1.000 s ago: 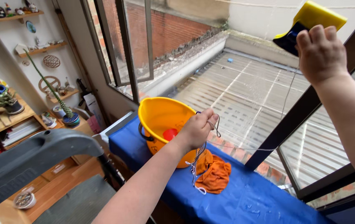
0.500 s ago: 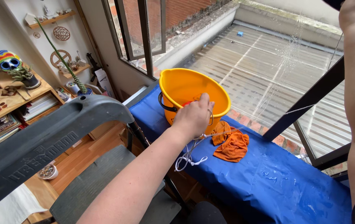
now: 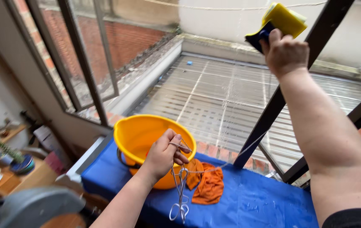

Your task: The person cleans the exterior surface of a large window using a magnetic window cleaner. They dip the cleaning tool into a bucket of water, attach it to the glass, and move it across the surface to scrub and wipe away dirt and soap suds.

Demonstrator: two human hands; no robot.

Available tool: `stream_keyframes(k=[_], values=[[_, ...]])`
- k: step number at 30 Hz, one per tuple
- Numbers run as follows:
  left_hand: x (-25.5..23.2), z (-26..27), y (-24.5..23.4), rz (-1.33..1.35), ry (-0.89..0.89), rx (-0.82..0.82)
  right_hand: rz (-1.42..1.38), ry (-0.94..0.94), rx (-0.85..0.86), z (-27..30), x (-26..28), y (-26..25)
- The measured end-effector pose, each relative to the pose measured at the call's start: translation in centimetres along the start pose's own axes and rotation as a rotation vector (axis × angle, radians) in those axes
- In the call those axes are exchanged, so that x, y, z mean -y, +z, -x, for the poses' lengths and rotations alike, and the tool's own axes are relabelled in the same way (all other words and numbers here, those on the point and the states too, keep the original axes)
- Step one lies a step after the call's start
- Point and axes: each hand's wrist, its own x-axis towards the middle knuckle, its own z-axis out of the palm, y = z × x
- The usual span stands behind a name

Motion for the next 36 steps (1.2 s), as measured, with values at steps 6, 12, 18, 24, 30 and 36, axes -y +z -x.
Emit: stream_keyframes(k=[6,12,18,24,30,36], values=[[-2.8,-7.2,-0.4,0.111,0.012,0.17,-0.257,0.159,-0.095,1.7,1.8,-1.0],[-9.9,-14.5,1.0,0.05,0.0,0.242,-0.441,0.295,-0.263,-2.7,3.4,-2.8],[-13.5,-15.7,0.2,0.081,0.008,0.235,-0.59,0.564,-0.363,-13.0,-0.5,-5.6],[-14.7,-15.9,-0.4,0.082,-0.063,0.219,-0.805,0.567,-0.374,-13.5,-1.2,-8.4],[-16.5,-13.8,0.3,-0.302,-0.063,0.045,-1.129,1.105,-0.122,-3.9,7.5,-8.3],[-19.2,-11.8,1.3,-0.482,0.13,-0.035,-1.665,1.188,0.051,0.4,11.6,-6.7]])
